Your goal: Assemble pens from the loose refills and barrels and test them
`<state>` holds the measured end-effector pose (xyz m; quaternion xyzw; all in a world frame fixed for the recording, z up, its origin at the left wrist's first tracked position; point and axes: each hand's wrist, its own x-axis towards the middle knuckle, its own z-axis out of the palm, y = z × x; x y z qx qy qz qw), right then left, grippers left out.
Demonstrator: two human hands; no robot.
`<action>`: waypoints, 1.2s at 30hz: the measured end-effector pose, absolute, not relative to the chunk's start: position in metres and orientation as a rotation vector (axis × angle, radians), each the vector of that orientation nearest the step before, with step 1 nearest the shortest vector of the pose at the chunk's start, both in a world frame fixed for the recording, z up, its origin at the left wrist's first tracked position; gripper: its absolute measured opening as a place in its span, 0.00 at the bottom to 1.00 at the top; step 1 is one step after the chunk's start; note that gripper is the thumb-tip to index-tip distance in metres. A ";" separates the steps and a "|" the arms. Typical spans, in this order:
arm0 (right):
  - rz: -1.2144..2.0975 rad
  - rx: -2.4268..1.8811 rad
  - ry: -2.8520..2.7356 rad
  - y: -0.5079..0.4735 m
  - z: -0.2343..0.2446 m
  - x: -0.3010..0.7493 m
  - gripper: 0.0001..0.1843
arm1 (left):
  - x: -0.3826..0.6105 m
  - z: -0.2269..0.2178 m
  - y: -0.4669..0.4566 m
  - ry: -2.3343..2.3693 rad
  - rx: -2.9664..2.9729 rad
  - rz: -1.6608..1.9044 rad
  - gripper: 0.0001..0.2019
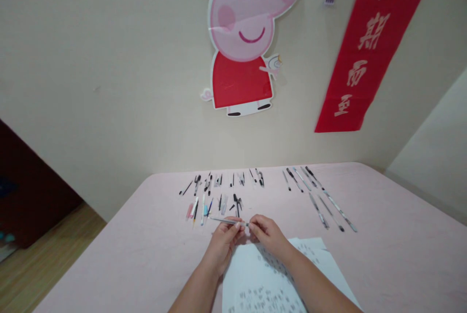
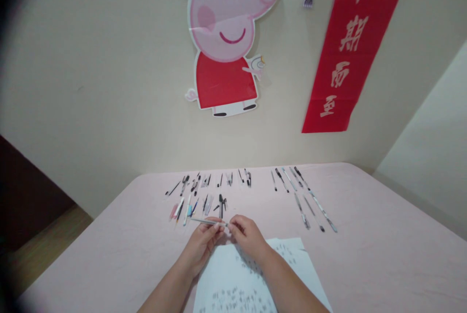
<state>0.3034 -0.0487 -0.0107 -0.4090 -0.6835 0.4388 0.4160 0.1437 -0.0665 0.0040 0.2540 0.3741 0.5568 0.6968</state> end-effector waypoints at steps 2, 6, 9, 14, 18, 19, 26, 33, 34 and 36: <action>1.082 -1.035 -1.737 -0.048 -0.010 0.304 0.20 | 0.144 0.005 -0.067 0.842 0.564 1.242 0.16; 1.181 -1.017 -1.675 -0.049 -0.011 0.304 0.17 | 0.145 0.008 -0.068 0.843 0.569 1.248 0.16; 1.211 -1.000 -1.662 -0.049 -0.012 0.304 0.16 | 0.144 0.008 -0.068 0.833 0.596 1.240 0.15; 1.251 -0.968 -1.655 -0.048 -0.016 0.304 0.20 | 0.143 0.005 -0.069 0.832 0.633 1.224 0.14; 1.251 -0.957 -1.678 -0.048 -0.016 0.304 0.22 | 0.143 0.006 -0.070 0.822 0.663 1.214 0.13; 1.241 -0.957 -1.688 -0.048 -0.016 0.304 0.22 | 0.143 0.007 -0.070 0.822 0.668 1.214 0.13; 1.241 -0.950 -1.686 -0.050 -0.012 0.303 0.23 | 0.143 0.010 -0.071 0.833 0.673 1.221 0.14; 1.344 -0.914 -1.601 -0.052 -0.009 0.301 0.21 | 0.145 0.009 -0.071 0.885 0.711 1.181 0.17; 1.315 -0.923 -1.610 -0.052 -0.010 0.301 0.19 | 0.145 0.008 -0.072 0.909 0.740 1.157 0.18; 1.171 -0.957 -1.684 -0.052 -0.012 0.303 0.15 | 0.146 0.007 -0.074 0.965 0.821 1.108 0.20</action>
